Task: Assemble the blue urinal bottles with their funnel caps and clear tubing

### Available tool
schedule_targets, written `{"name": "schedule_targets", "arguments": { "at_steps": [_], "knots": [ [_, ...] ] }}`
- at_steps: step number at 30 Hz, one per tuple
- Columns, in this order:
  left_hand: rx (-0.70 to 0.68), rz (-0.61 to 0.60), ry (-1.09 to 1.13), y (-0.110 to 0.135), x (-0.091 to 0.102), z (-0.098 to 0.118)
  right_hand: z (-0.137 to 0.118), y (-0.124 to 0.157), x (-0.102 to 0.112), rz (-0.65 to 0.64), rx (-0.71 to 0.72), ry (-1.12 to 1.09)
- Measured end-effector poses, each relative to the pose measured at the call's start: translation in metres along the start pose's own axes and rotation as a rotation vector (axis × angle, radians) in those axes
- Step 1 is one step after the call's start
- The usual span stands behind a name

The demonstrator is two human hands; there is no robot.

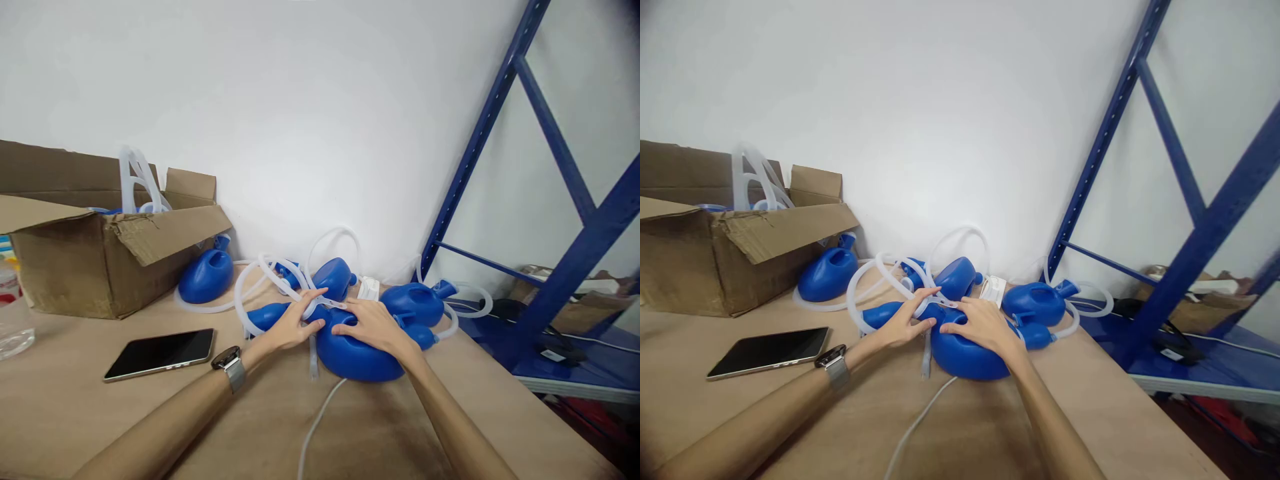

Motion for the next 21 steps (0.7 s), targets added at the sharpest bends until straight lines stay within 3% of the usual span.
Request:
{"name": "schedule_targets", "arguments": {
  "at_steps": [4,13,21],
  "knots": [
    [0.060,0.049,0.002,-0.011,0.000,0.007,0.011,-0.002,-0.004,-0.002,-0.130,-0.114],
    [0.344,0.305,-0.184,-0.029,-0.007,0.018,0.010,-0.002,-0.005,0.024,-0.192,-0.121],
    [0.346,0.362,-0.219,-0.026,-0.018,0.017,0.015,-0.001,-0.007,0.065,-0.176,-0.204]
  ]
}}
Point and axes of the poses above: each hand's wrist, its own y-axis away from the middle knuckle, its own x-axis out of the back of the hand, z = x × y, the point moved 4 cm from there along -y, towards the middle knuckle, and after that the axes turned 8 degrees about -z, right-handed, at the moved point
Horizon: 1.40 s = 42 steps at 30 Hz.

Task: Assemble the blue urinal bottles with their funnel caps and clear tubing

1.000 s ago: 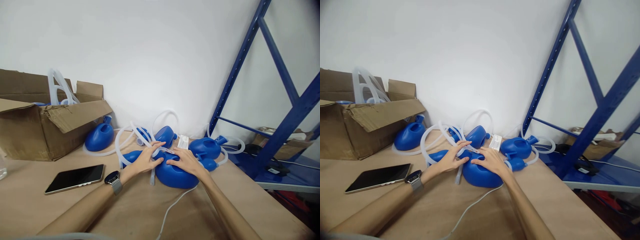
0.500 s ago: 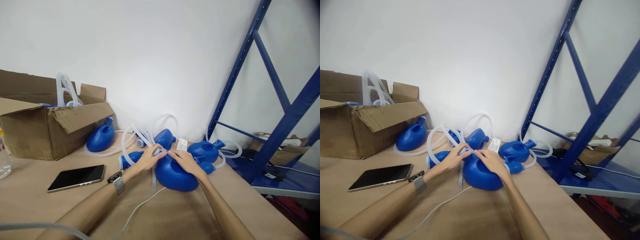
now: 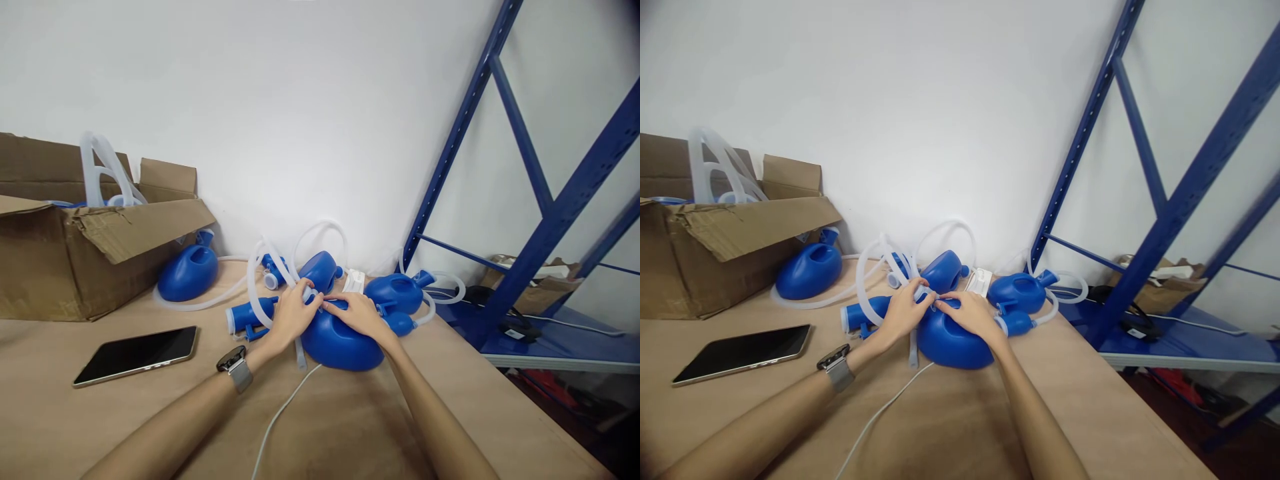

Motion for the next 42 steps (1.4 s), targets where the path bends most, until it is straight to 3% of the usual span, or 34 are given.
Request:
{"name": "schedule_targets", "arguments": {
  "at_steps": [6,13,19,29,42],
  "knots": [
    [0.006,0.009,0.027,-0.002,-0.001,-0.005,-0.003,0.004,0.003,-0.018,0.006,-0.040],
    [-0.020,0.039,0.008,-0.001,-0.003,-0.006,-0.006,0.003,0.001,-0.006,-0.089,0.075],
    [-0.011,0.071,-0.027,-0.001,-0.004,-0.007,-0.006,0.004,0.003,-0.012,-0.010,0.013],
    [0.014,0.033,-0.022,-0.001,-0.003,-0.004,-0.004,0.000,0.001,0.001,-0.078,0.011],
    [0.066,0.091,-0.019,0.000,-0.005,-0.004,0.006,-0.006,0.000,-0.051,-0.154,-0.123]
  ]
}}
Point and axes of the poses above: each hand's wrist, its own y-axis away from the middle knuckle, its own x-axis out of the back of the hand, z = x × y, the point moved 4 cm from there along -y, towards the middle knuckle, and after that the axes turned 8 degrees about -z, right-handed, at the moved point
